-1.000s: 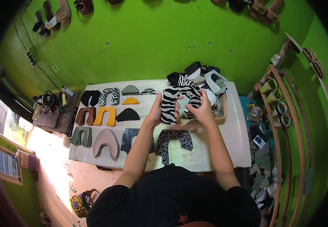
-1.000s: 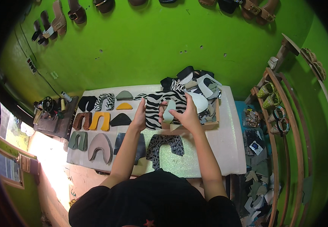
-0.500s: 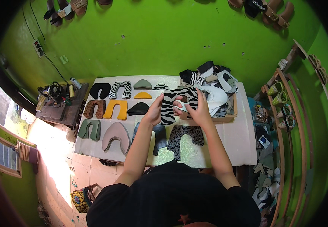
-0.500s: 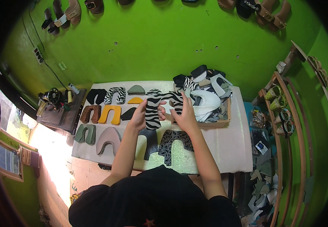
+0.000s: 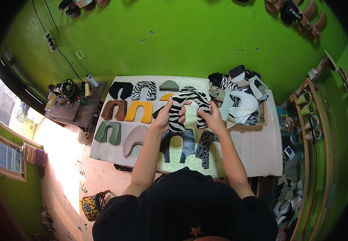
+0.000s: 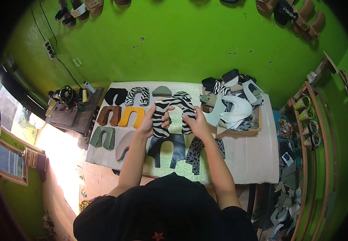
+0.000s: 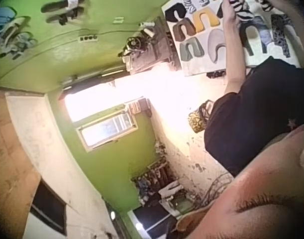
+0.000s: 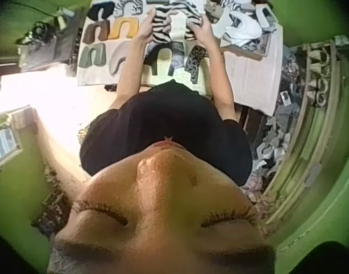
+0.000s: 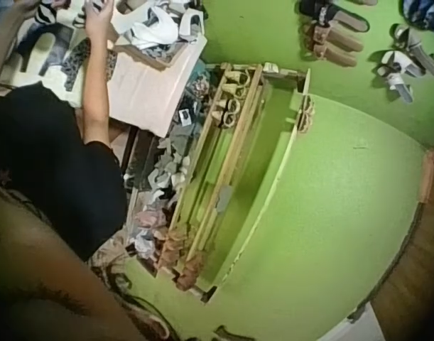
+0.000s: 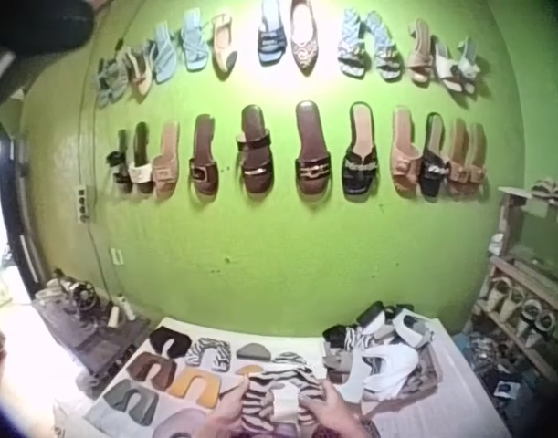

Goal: Organize and inspect various patterned and solid-colored shoe upper components on a work table.

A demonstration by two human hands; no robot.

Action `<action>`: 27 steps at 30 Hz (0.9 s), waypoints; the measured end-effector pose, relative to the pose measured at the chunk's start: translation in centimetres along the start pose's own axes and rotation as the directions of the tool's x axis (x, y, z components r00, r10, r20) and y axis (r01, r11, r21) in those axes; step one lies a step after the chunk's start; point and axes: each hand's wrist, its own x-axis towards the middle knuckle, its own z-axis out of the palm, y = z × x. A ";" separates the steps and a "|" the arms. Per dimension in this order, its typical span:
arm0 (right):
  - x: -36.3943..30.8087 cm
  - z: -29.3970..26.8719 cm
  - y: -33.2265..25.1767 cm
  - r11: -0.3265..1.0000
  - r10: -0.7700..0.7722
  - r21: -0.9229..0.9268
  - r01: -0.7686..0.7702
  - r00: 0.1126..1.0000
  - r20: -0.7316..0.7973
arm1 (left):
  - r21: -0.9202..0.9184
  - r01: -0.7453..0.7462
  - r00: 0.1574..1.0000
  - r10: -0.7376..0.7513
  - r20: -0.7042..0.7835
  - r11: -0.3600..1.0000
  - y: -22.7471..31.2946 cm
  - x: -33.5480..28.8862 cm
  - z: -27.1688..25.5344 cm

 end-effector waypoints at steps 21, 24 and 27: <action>4.8 11.3 5.8 0.958 0.285 0.017 -0.286 0.957 0.056 | 0.372 0.126 0.903 0.049 -0.428 0.920 4.2 -4.0 -11.4; 6.1 13.8 6.5 0.966 0.233 -0.127 -0.225 0.972 0.044 | 0.291 0.138 0.901 0.002 -0.434 0.947 5.6 -4.2 -14.2; 8.3 15.3 8.7 0.958 0.260 -0.131 -0.253 0.965 0.031 | 0.261 0.133 0.879 0.008 -0.477 0.956 6.7 -3.7 -16.4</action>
